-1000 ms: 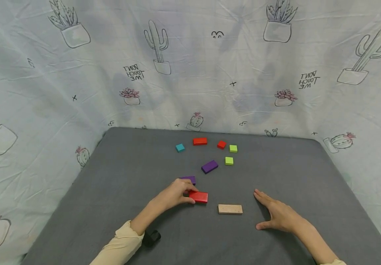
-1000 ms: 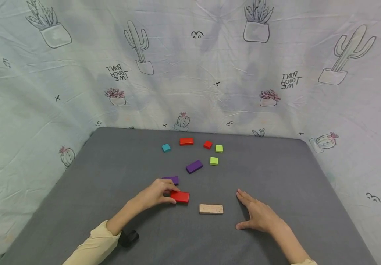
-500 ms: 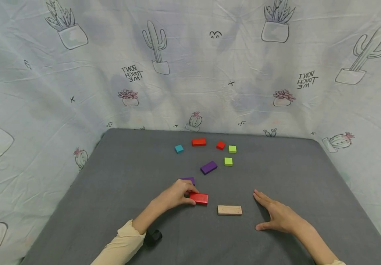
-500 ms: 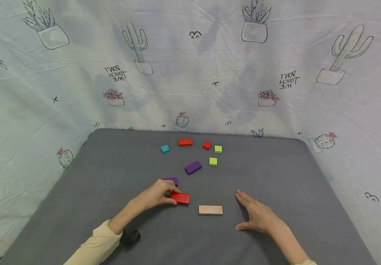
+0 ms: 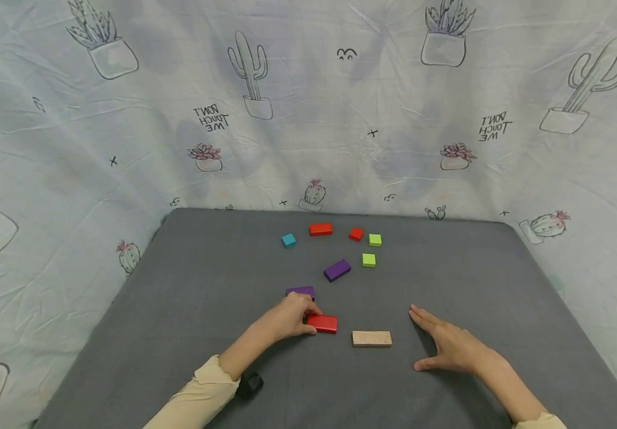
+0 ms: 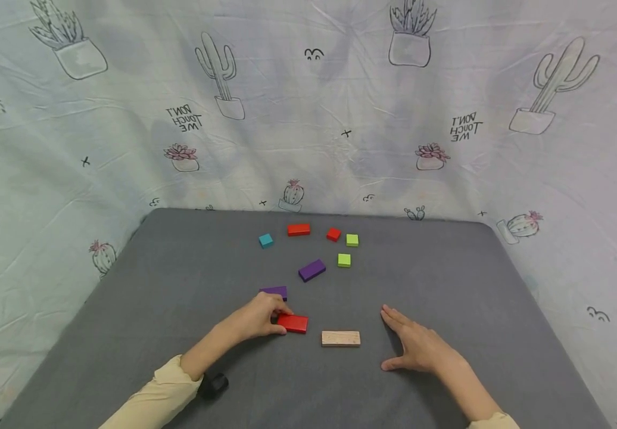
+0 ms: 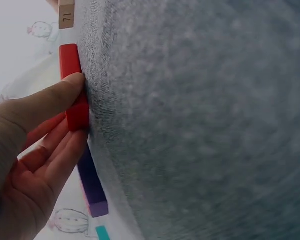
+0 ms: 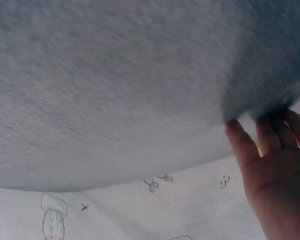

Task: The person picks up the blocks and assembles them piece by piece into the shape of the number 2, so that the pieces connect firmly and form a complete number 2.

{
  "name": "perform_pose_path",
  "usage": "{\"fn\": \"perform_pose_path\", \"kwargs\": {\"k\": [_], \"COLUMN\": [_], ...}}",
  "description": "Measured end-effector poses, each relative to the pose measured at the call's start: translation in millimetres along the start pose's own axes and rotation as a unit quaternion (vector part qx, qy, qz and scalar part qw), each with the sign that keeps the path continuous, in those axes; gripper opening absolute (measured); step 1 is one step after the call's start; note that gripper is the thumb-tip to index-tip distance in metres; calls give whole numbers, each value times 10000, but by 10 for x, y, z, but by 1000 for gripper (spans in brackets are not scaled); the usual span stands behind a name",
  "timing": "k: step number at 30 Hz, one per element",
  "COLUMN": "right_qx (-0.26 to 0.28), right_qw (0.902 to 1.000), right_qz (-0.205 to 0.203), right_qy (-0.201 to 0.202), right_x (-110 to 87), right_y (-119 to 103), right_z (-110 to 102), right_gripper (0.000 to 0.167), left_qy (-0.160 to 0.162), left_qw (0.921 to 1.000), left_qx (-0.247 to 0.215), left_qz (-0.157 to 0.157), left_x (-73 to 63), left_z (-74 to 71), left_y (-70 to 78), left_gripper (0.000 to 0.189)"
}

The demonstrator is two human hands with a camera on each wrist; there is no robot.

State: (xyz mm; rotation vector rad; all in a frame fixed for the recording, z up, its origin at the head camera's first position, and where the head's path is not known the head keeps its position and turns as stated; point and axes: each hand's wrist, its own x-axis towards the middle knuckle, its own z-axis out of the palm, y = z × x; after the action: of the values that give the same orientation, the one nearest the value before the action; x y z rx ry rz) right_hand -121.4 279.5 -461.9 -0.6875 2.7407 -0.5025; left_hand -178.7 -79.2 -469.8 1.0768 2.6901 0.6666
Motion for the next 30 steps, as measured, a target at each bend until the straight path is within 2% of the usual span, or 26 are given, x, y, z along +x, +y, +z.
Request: {"fn": "perform_pose_path", "kwargs": {"k": [3,7,10,13,16,18,21,25,30], "right_qx": [66,241,146,-199,-437,-403,-49,538,633], "right_qw": [9995,9931,9882,9841,9755,9693,9635,9548,9441], "right_qz": [-191,-922,-1332,-1583,-1942,-2190,-2443,-2673,-2819], "right_qy": [230,678,736,776,939,1043,1095,1187,1586], "right_x": [44,143,223,289,348,383,432,453,453], "right_y": [-28,-120,-219,-268,-269,-256,-244,-202,-128], "right_z": [-22,10,40,80,140,175,183,147,88], "right_gripper": [101,80,69,64,52,38,23,22,25], "left_qy": [-32,-91,-140,-179,-224,-245,-290,-290,-259], "left_qw": [9999,9998,9997,9997,9996,9995,9993,9994,9996], "left_qx": [102,118,106,56,22,7,0,32,10], "left_qz": [-98,-142,-140,-133,-169,-194,-239,-185,-120], "left_x": [13,28,47,69,81,86,86,82,68], "left_z": [-2,-7,-26,-44,-49,-48,-57,-65,-73], "left_y": [23,34,33,27,20,19,22,20,4], "left_gripper": [30,31,31,30,30,30,30,30,30]}}
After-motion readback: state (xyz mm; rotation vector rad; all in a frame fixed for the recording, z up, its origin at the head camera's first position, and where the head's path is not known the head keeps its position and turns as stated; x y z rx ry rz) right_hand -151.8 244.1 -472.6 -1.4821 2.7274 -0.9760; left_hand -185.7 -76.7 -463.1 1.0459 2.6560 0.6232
